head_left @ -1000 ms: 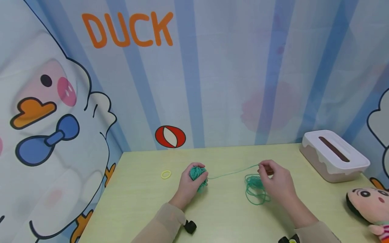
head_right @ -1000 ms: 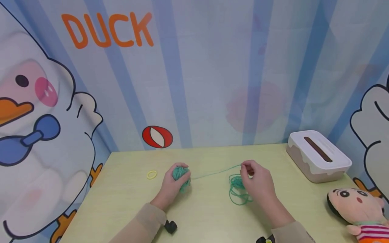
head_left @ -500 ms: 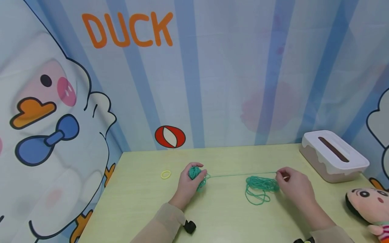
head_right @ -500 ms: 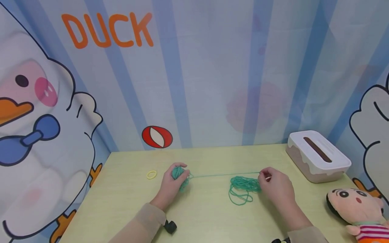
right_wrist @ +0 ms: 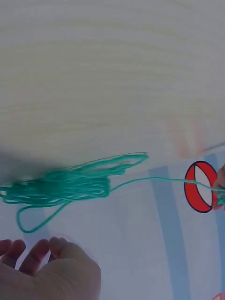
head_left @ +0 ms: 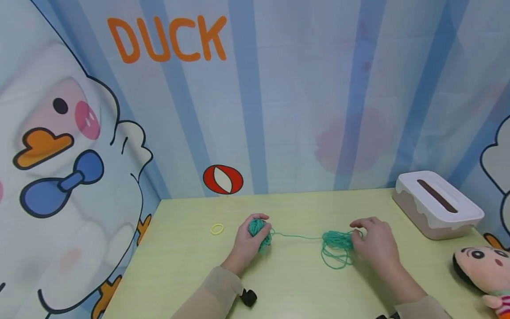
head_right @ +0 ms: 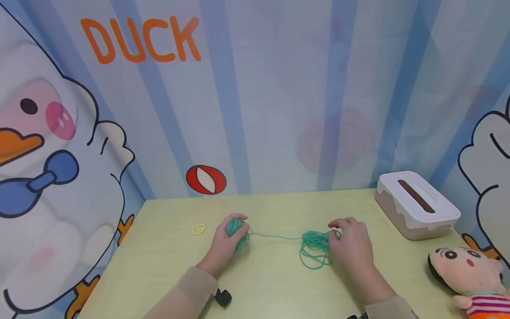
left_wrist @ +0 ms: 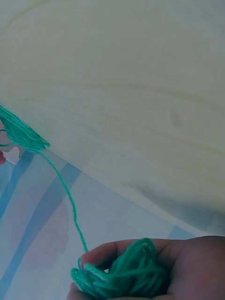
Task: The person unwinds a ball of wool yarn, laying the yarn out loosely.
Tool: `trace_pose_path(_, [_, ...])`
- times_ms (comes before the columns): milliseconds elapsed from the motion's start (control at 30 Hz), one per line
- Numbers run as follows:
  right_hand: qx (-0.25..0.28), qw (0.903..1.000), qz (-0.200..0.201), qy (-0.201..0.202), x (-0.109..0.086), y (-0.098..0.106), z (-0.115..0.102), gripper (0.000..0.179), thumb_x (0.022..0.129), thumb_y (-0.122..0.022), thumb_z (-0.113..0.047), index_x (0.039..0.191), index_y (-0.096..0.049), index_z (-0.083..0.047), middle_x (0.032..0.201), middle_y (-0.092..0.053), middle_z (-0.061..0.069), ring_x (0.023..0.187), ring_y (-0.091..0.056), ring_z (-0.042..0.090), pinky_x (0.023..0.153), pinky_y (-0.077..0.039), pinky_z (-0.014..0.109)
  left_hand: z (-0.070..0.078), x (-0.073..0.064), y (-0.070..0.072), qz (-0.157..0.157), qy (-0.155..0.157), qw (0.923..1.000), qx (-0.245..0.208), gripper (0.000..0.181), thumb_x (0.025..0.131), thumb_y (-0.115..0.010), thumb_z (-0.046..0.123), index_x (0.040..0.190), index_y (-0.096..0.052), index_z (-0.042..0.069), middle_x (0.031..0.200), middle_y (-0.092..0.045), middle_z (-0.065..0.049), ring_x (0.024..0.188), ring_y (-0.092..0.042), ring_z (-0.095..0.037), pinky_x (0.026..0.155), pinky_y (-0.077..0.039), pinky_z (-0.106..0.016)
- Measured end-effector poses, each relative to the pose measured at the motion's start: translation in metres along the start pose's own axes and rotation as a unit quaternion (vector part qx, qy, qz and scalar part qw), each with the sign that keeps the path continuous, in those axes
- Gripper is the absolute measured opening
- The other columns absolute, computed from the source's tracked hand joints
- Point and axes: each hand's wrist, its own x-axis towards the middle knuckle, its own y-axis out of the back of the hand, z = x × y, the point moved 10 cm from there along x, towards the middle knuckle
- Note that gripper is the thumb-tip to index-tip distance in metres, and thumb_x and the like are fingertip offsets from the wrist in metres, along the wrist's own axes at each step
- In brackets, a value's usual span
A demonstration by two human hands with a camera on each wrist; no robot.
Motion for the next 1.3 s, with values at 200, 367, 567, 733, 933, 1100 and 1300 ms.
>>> trace_pose_path(200, [0.043,0.9889,0.084,0.115,-0.008,-0.004,-0.066,0.016,0.096,-0.067,-0.005,0.102,-0.081,-0.008,0.112,-0.076,0.017,0.109,-0.063,0.044,0.089,-0.054,0.059,0.002,-0.001,-0.002,-0.007,-0.007,0.9999,0.002,0.043,0.109,-0.072,0.03,0.143,-0.062,0.005,0.116,-0.074,-0.017,0.087,-0.07,-0.014,0.084,-0.061,-0.024])
trace_pose_path(367, [0.055,0.986,0.045,0.151,-0.009,-0.033,-0.101,0.016,0.099,-0.071,-0.011,0.11,-0.081,-0.01,0.117,-0.077,0.011,0.114,-0.069,0.039,0.092,-0.06,0.057,0.005,-0.002,-0.003,-0.006,-0.011,0.9999,0.002,0.041,0.109,-0.072,0.027,0.142,-0.064,0.004,0.117,-0.073,-0.009,0.093,-0.07,-0.014,0.086,-0.061,-0.023])
trace_pose_path(567, [0.082,0.9776,-0.077,0.178,-0.009,-0.079,-0.13,0.036,0.107,-0.071,-0.022,0.14,-0.072,-0.007,0.139,-0.075,0.011,0.133,-0.071,0.037,0.109,-0.059,0.056,0.009,-0.002,-0.004,-0.007,-0.02,0.9997,0.008,0.04,0.108,-0.073,0.025,0.141,-0.066,0.004,0.123,-0.072,-0.008,0.102,-0.069,-0.014,0.094,-0.059,-0.023])
trace_pose_path(733, [0.112,0.9658,-0.155,0.175,-0.012,-0.109,-0.145,0.04,0.112,-0.066,-0.025,0.146,-0.068,-0.005,0.138,-0.078,0.009,0.132,-0.073,0.033,0.111,-0.059,0.053,0.009,-0.002,-0.005,-0.01,-0.024,0.9996,0.014,0.039,0.107,-0.074,0.025,0.14,-0.068,0.004,0.132,-0.072,-0.015,0.112,-0.068,-0.014,0.101,-0.055,-0.021])
trace_pose_path(933, [0.118,0.9704,-0.131,0.165,-0.01,-0.108,-0.147,0.016,0.11,-0.068,-0.015,0.118,-0.081,-0.01,0.1,-0.083,-0.002,0.092,-0.079,0.013,0.084,-0.066,0.033,0.011,-0.002,-0.009,-0.025,-0.03,0.9992,0.006,0.035,0.107,-0.074,0.027,0.136,-0.069,0.007,0.135,-0.076,-0.011,0.124,-0.069,-0.015,0.107,-0.055,-0.02])
trace_pose_path(1100, [0.12,0.9797,-0.09,0.133,-0.003,-0.085,-0.136,0.014,0.11,-0.069,-0.017,0.115,-0.082,-0.013,0.093,-0.08,-0.005,0.084,-0.072,0.006,0.075,-0.06,0.026,0.01,-0.003,-0.006,-0.012,-0.013,0.9997,0.017,0.039,0.107,-0.075,0.03,0.136,-0.07,0.005,0.117,-0.079,-0.007,0.101,-0.07,-0.012,0.094,-0.058,-0.022])
trace_pose_path(1300, [0.11,0.9852,-0.037,0.126,0.001,-0.052,-0.115,0.014,0.108,-0.07,-0.014,0.115,-0.081,-0.009,0.095,-0.082,-0.001,0.085,-0.076,0.013,0.07,-0.057,0.024,0.009,-0.003,-0.002,0.002,-0.008,1.0,-0.002,0.035,0.109,-0.071,0.026,0.134,-0.069,0.001,0.114,-0.073,-0.003,0.097,-0.064,-0.011,0.088,-0.057,-0.022])
